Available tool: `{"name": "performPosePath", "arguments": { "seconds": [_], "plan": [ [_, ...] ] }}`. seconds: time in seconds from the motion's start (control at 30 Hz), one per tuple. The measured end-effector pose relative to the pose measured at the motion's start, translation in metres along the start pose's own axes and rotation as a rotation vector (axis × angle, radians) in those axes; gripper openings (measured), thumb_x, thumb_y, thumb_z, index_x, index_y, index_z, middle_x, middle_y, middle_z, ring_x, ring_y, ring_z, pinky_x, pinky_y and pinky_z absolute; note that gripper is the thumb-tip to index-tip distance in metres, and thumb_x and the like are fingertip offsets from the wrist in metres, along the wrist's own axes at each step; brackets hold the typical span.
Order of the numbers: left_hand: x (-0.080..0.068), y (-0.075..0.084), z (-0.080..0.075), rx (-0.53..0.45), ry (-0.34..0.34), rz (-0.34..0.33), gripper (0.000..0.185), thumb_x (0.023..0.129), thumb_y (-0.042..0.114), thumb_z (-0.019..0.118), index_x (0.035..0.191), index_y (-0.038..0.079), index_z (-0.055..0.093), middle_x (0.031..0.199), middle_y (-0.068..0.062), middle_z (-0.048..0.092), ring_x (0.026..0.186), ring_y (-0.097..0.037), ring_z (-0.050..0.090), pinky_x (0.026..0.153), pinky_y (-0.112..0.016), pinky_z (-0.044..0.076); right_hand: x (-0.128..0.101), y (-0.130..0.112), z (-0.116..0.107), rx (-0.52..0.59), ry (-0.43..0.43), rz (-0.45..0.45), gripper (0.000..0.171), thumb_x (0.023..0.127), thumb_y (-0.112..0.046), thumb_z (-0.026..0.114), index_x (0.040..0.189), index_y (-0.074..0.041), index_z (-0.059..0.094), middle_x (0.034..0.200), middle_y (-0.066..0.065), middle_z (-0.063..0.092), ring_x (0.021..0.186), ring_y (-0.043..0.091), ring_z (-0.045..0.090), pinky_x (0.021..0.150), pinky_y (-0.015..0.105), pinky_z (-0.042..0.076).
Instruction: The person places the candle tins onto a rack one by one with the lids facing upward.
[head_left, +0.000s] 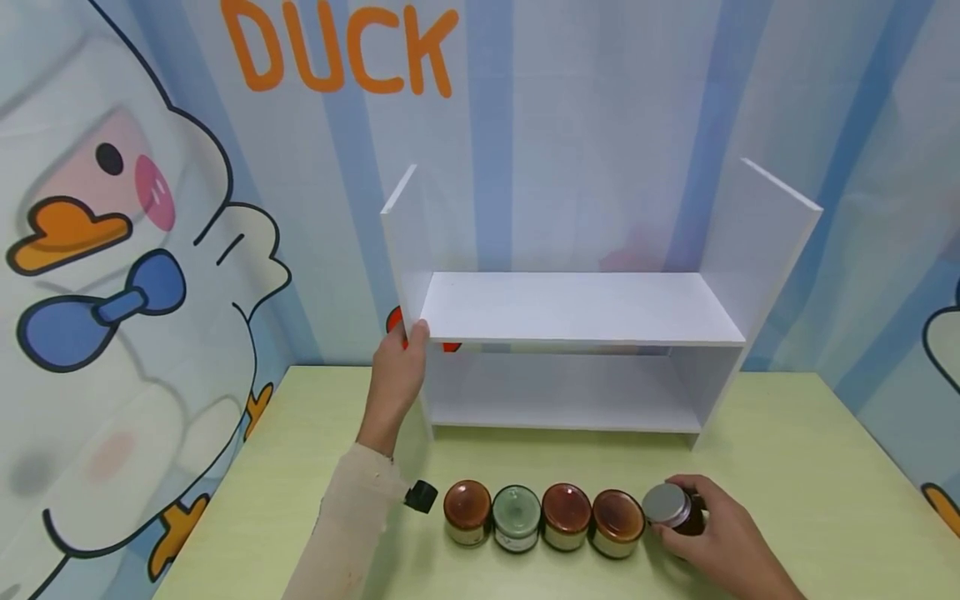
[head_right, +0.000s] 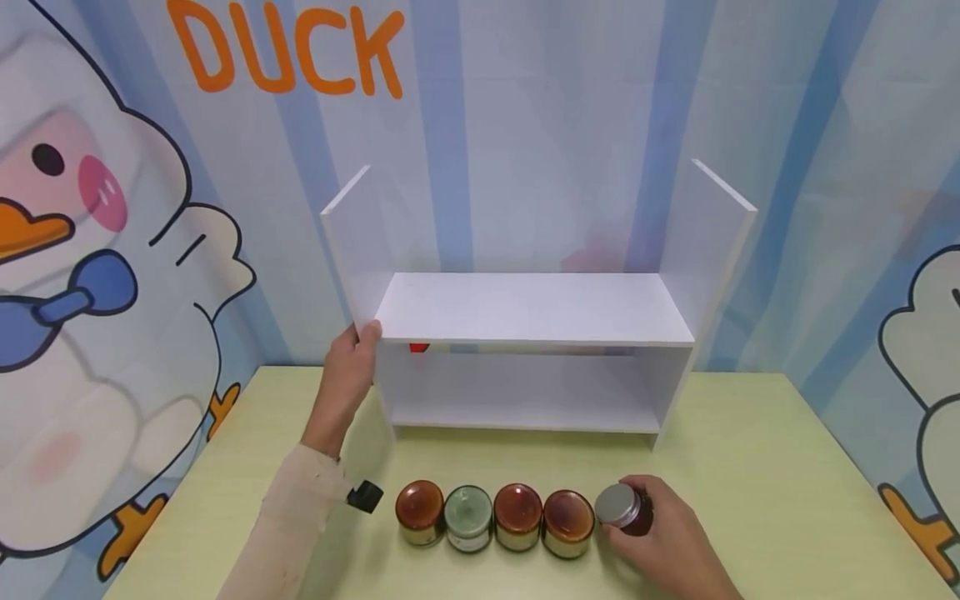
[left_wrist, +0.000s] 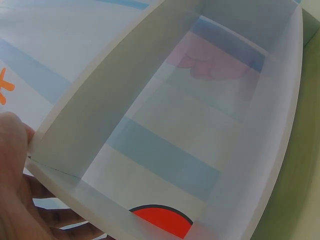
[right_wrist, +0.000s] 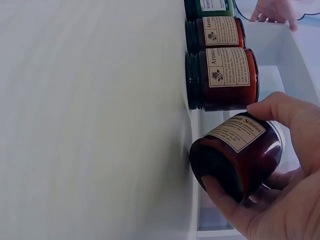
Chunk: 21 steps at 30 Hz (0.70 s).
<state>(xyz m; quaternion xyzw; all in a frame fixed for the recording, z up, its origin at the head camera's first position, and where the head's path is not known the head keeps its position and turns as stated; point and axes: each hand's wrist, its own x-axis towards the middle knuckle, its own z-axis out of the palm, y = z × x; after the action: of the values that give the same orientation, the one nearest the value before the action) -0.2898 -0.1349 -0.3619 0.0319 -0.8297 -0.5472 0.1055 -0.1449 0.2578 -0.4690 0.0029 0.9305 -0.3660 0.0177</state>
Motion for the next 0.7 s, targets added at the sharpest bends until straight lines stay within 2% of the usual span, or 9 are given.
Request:
{"name": "performPosePath", "arguments": {
  "seconds": [0.2,0.7],
  "plan": [
    [-0.0002,0.0002,0.0003,0.000,0.001,-0.005,0.060,0.104,0.052,0.038,0.146,0.011,0.050,0.140,-0.009,0.056,0.118,-0.032,0.052,0.103,-0.059,0.043,0.0004,0.0033,0.0001,0.043,-0.022,0.037,0.071,0.082,-0.032,0.084,0.137,-0.001,0.052,0.127,0.018,0.062,0.112,0.035,0.063,0.083,0.043,0.054],
    [-0.0007,-0.0005,0.0001,-0.016,-0.002,0.004,0.061,0.103,0.053,0.038,0.147,0.012,0.050,0.142,-0.008,0.055,0.121,-0.031,0.052,0.103,-0.059,0.043,0.0019,0.0096,-0.0004,0.126,-0.058,0.076,0.066,0.085,-0.032,0.082,0.138,-0.007,0.052,0.129,0.014,0.062,0.115,0.031,0.061,0.085,0.039,0.052]
  ]
}}
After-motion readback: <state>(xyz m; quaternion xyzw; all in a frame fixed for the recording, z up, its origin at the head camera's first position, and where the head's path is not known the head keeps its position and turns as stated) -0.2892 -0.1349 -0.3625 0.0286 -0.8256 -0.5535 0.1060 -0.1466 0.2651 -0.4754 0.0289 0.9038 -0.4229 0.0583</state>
